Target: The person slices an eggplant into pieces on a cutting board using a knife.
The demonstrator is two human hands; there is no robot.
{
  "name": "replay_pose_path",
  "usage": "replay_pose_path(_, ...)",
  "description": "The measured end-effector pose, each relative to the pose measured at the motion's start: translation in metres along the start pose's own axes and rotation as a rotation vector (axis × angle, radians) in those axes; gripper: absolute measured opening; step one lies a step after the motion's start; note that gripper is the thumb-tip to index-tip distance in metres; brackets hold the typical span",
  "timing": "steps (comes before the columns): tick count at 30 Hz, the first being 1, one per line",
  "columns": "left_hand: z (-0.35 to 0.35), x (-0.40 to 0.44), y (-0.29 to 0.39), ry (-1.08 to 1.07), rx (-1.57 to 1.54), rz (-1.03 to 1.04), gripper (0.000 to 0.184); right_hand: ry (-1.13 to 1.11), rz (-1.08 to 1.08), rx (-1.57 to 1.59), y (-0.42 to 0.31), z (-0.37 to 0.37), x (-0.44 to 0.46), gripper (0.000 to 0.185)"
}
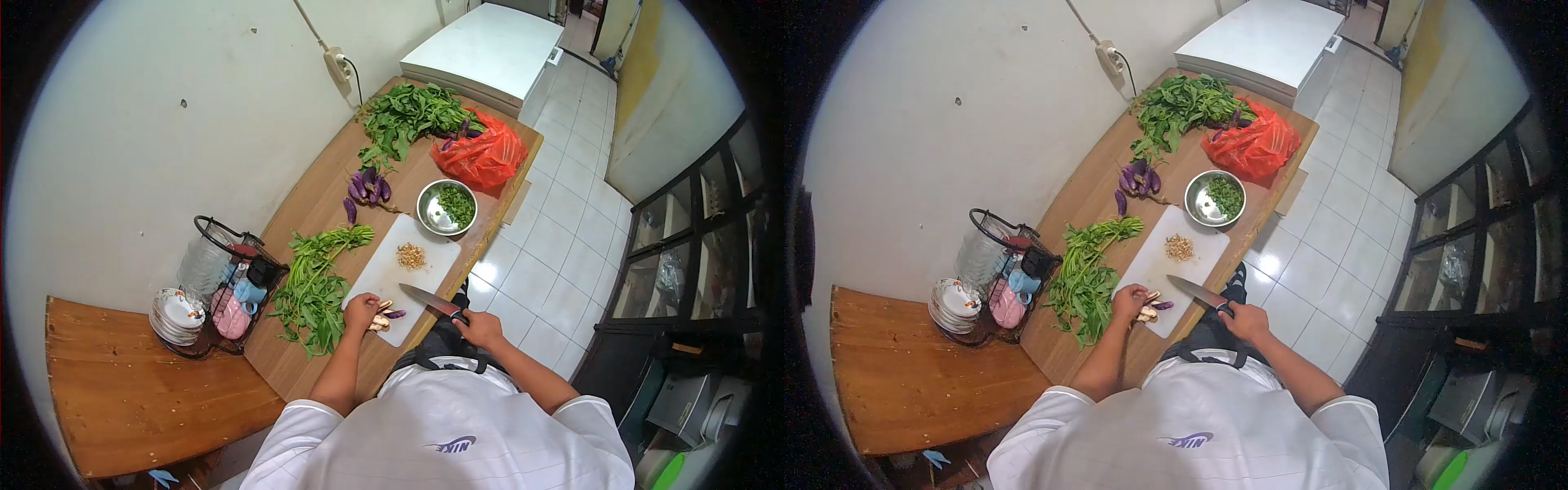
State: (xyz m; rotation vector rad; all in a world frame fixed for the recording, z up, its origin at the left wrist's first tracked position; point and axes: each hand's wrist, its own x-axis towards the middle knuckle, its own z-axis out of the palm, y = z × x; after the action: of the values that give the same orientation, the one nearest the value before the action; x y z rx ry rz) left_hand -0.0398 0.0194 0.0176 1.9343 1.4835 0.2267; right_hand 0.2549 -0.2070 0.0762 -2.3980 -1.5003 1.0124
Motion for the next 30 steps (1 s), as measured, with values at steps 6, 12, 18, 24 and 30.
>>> replay_pose_path(6, -0.007, 0.005, 0.021, -0.057, 0.217, 0.026, 0.014, 0.025, 0.026, 0.050, 0.000, 0.007, -0.012, 0.054)
replay_pose_path(12, 0.007, 0.027, 0.039, 0.053, 0.268, 0.139, 0.014, 0.117, 0.072, 0.079, 0.004, 0.008, -0.027, 0.052)
replay_pose_path(18, 0.019, 0.075, 0.098, 0.009, 0.020, 0.042, 0.020, 0.028, 0.104, 0.077, 0.004, -0.001, -0.022, 0.052)
replay_pose_path(24, 0.012, 0.091, 0.099, 0.005, 0.036, -0.039, 0.019, 0.025, 0.111, 0.104, -0.001, -0.002, -0.017, 0.053)
replay_pose_path(30, -0.012, 0.048, 0.062, 0.037, -0.036, -0.009, 0.019, 0.006, 0.154, 0.096, -0.012, 0.002, -0.014, 0.054)
